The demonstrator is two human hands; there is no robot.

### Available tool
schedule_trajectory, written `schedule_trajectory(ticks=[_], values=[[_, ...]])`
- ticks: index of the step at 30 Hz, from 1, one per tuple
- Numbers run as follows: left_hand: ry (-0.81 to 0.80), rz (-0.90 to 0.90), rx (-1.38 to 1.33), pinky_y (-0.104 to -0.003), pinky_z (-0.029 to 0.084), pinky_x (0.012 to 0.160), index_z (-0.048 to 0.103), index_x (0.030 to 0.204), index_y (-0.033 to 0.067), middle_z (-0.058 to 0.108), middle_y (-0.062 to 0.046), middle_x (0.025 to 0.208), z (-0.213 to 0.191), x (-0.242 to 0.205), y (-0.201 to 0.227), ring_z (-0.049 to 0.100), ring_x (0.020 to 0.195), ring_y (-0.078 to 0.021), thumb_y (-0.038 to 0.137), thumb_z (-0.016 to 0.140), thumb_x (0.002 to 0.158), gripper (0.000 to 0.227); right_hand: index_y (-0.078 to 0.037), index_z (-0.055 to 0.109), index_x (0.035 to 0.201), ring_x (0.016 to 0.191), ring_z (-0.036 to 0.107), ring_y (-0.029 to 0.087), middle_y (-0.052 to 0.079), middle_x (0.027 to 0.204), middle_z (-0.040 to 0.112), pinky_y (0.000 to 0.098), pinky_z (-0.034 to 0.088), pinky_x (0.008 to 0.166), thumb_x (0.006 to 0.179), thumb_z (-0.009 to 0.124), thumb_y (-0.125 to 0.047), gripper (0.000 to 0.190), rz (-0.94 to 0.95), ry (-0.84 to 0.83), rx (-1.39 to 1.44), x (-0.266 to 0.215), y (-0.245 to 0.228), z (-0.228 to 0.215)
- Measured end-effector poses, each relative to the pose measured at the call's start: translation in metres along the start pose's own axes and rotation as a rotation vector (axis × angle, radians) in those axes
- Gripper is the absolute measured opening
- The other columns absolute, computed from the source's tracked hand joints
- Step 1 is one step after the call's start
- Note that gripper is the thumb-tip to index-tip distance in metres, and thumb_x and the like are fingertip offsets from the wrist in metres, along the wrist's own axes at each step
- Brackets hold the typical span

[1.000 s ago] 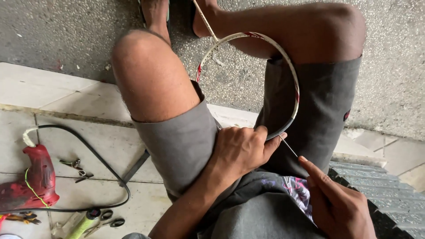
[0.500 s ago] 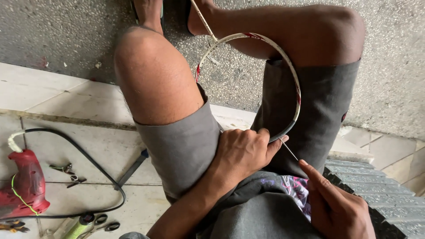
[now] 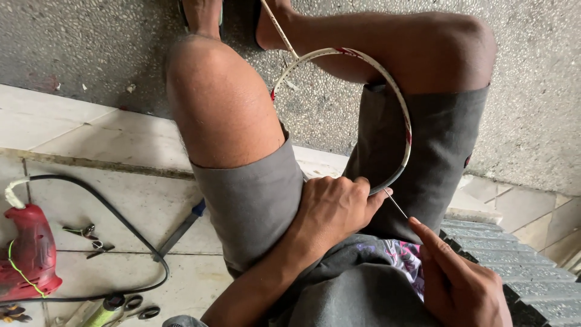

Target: Filing the inner frame of a badminton racket and threading string through the grommets.

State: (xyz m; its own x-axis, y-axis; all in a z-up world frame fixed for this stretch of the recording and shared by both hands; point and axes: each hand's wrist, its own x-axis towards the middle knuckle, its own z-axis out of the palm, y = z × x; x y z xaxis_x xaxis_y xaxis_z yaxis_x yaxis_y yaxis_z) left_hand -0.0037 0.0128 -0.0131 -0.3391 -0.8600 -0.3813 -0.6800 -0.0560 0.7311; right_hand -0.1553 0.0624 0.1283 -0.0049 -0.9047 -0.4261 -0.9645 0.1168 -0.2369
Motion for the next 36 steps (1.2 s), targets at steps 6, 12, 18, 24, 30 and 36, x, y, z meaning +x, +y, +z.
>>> schedule_trajectory(ticks=[6,12,18,24,30,36], values=[[-0.011,0.048,0.1,-0.051,0.049,0.055,0.066,0.073,0.0182,0.067,-0.008,0.06,0.007,-0.002,-0.002,0.067,0.059,-0.0355,0.054,0.053,0.098,0.045,-0.02,0.067,0.128,0.037,0.032,0.009,0.002,0.049,0.04,0.0257,0.039,0.041,0.089,0.063,-0.002,0.043,-0.125,0.058,0.02,0.008,0.011,0.019],[0.058,0.023,0.111,-0.05,0.048,0.069,0.068,0.079,0.0214,0.066,-0.005,0.073,0.028,-0.003,-0.007,0.067,0.074,-0.0326,0.047,0.054,0.097,0.035,0.0,0.069,0.121,0.041,0.024,0.013,0.002,0.051,0.026,0.0304,0.014,0.038,0.093,0.054,-0.007,0.033,0.819,-0.149,1.146,0.039,0.001,0.018],[-0.248,-0.127,0.03,-0.055,0.049,0.078,0.076,0.089,0.0162,0.073,-0.016,0.085,-0.001,0.006,0.001,0.068,0.085,-0.0445,0.057,0.052,0.096,0.048,0.004,0.067,0.116,0.043,0.023,0.017,0.005,0.056,0.026,0.0313,0.011,0.037,0.095,0.055,-0.016,0.031,0.848,-0.292,1.105,0.022,-0.001,0.006],[-0.146,-0.051,0.044,-0.057,0.051,0.057,0.073,0.077,0.0115,0.07,-0.017,0.069,-0.002,0.002,0.0,0.068,0.067,-0.0464,0.046,0.053,0.098,0.045,-0.014,0.074,0.094,0.061,0.068,0.005,-0.004,0.09,0.077,0.0249,0.054,0.06,0.084,0.078,-0.021,0.013,0.133,0.129,-0.019,0.002,-0.001,0.008],[-0.155,-0.052,0.065,-0.058,0.051,0.061,0.075,0.081,0.0108,0.07,-0.019,0.072,0.0,0.001,-0.002,0.068,0.069,-0.0471,0.049,0.05,0.098,0.049,-0.001,0.057,0.09,0.022,0.016,0.008,-0.003,0.04,0.023,0.0221,0.017,0.023,0.108,0.044,-0.031,0.037,1.068,-0.473,1.727,0.002,0.029,0.005],[0.075,0.054,0.08,-0.055,0.045,0.044,0.066,0.066,0.0127,0.064,-0.015,0.058,-0.007,-0.005,-0.001,0.064,0.053,-0.0413,0.05,0.06,0.094,0.046,0.005,0.075,0.092,0.066,0.054,0.017,0.013,0.068,0.066,0.0272,0.04,0.061,0.095,0.067,-0.008,0.016,0.609,0.066,0.559,-0.019,0.007,-0.023]])
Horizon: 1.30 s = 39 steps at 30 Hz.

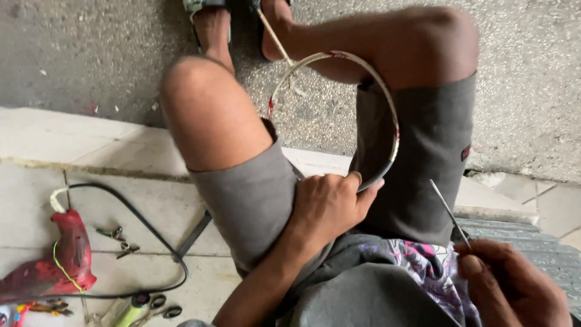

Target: Filing the inner frame of a badminton racket and threading string through the grommets.

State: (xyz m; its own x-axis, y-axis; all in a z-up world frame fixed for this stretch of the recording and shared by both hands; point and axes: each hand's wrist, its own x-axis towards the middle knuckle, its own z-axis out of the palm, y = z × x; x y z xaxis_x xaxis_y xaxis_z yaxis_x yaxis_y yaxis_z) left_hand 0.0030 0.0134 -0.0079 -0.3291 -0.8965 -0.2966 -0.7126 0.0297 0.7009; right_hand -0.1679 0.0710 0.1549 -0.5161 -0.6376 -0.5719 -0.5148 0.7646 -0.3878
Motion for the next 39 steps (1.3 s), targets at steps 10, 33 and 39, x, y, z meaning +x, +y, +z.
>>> schedule_trajectory(ticks=[10,33,39], values=[[0.174,0.062,-0.011,-0.053,0.042,0.04,0.061,0.067,0.0127,0.058,-0.013,0.048,-0.005,0.0,0.006,0.059,0.045,-0.0407,0.05,0.051,0.097,0.049,-0.017,0.068,0.127,0.049,0.04,0.009,-0.003,0.066,0.055,0.0209,0.041,0.048,0.091,0.058,-0.001,0.041,-0.767,-0.113,-0.353,0.034,0.008,0.024],[-0.313,-0.097,-0.116,-0.059,0.046,0.062,0.066,0.082,0.0108,0.07,-0.016,0.07,-0.011,0.005,0.004,0.066,0.067,-0.0447,0.045,0.048,0.101,0.043,-0.019,0.073,0.121,0.046,0.037,0.003,-0.005,0.057,0.056,0.0182,0.04,0.044,0.087,0.063,-0.006,0.038,-0.527,-0.196,-0.299,0.049,0.004,0.036],[-0.324,-0.111,-0.098,-0.058,0.048,0.067,0.068,0.083,0.0111,0.07,-0.018,0.072,-0.002,0.004,0.001,0.068,0.071,-0.0452,0.046,0.051,0.1,0.042,-0.006,0.059,0.126,0.039,0.004,0.006,-0.007,0.054,0.005,0.0258,0.001,0.029,0.095,0.04,-0.006,0.036,0.746,-0.496,0.83,0.057,-0.009,0.036]])
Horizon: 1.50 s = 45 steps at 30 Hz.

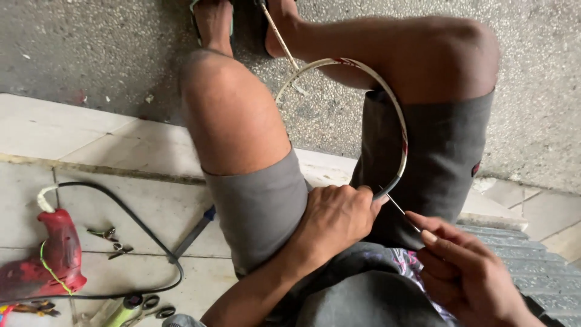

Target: Filing the inner frame of a badminton racket and threading string through the grommets.

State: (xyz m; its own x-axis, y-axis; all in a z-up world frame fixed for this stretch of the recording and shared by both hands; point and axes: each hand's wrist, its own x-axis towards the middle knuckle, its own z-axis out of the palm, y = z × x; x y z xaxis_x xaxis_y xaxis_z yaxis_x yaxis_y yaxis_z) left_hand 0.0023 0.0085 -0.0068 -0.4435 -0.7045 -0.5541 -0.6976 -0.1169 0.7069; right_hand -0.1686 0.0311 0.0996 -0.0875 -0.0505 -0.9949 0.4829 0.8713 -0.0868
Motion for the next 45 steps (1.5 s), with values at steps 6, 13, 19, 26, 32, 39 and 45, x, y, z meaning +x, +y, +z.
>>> schedule_trajectory(ticks=[6,13,19,26,32,39,45], values=[[0.031,0.025,-0.004,-0.055,0.048,0.067,0.069,0.082,0.012,0.07,-0.017,0.071,0.006,0.0,-0.001,0.068,0.071,-0.0429,0.045,0.05,0.1,0.042,-0.023,0.066,0.125,0.032,0.037,0.01,-0.003,0.045,0.05,0.0311,0.037,0.034,0.081,0.055,0.003,0.052,-1.365,0.157,-1.716,0.009,0.012,-0.025],[0.027,0.038,0.069,-0.053,0.05,0.07,0.072,0.084,0.0148,0.073,-0.013,0.075,0.015,0.0,-0.004,0.07,0.077,-0.0388,0.042,0.054,0.099,0.036,-0.005,0.061,0.124,0.037,0.007,0.007,-0.005,0.053,0.009,0.0239,0.003,0.026,0.095,0.042,-0.002,0.034,-0.078,-0.005,-0.145,0.008,-0.001,-0.005],[0.056,0.029,0.028,-0.058,0.049,0.069,0.072,0.083,0.0139,0.072,-0.015,0.077,0.004,0.0,-0.004,0.069,0.078,-0.0427,0.049,0.054,0.097,0.042,-0.025,0.058,0.134,0.05,0.043,0.021,0.008,0.06,0.048,0.0338,0.033,0.052,0.092,0.05,-0.018,0.043,-0.349,0.464,-1.135,-0.027,0.012,0.013],[0.154,0.09,0.035,-0.051,0.05,0.05,0.064,0.073,0.0136,0.068,-0.012,0.06,0.008,-0.004,-0.005,0.07,0.061,-0.037,0.035,0.06,0.096,0.032,-0.015,0.07,0.11,0.04,0.038,0.006,-0.003,0.052,0.05,0.0311,0.037,0.039,0.091,0.06,0.006,0.029,-1.538,0.333,-1.838,-0.019,0.017,0.006],[0.134,0.101,0.024,-0.049,0.051,0.048,0.065,0.075,0.0124,0.069,-0.01,0.062,0.014,0.004,-0.004,0.071,0.061,-0.0336,0.036,0.059,0.099,0.034,-0.012,0.071,0.109,0.035,0.03,0.005,-0.003,0.044,0.041,0.0253,0.03,0.035,0.087,0.062,0.0,0.026,-1.226,0.259,-1.508,-0.01,0.019,-0.005],[0.099,0.084,0.046,-0.052,0.052,0.06,0.067,0.079,0.0116,0.071,-0.012,0.069,0.014,-0.001,-0.006,0.071,0.07,-0.0365,0.038,0.054,0.102,0.037,-0.007,0.056,0.109,0.039,0.006,0.006,-0.006,0.056,0.007,0.0239,0.001,0.028,0.098,0.045,-0.008,0.015,-0.058,0.163,-0.172,-0.007,-0.006,0.008],[0.179,0.07,0.079,-0.054,0.05,0.056,0.068,0.07,0.0177,0.068,-0.009,0.063,0.011,0.0,-0.006,0.069,0.061,-0.0351,0.052,0.054,0.098,0.046,-0.005,0.068,0.111,0.047,0.046,0.018,0.012,0.054,0.057,0.0328,0.038,0.045,0.099,0.055,-0.015,0.02,-0.514,0.295,-1.088,-0.012,0.012,-0.004]])
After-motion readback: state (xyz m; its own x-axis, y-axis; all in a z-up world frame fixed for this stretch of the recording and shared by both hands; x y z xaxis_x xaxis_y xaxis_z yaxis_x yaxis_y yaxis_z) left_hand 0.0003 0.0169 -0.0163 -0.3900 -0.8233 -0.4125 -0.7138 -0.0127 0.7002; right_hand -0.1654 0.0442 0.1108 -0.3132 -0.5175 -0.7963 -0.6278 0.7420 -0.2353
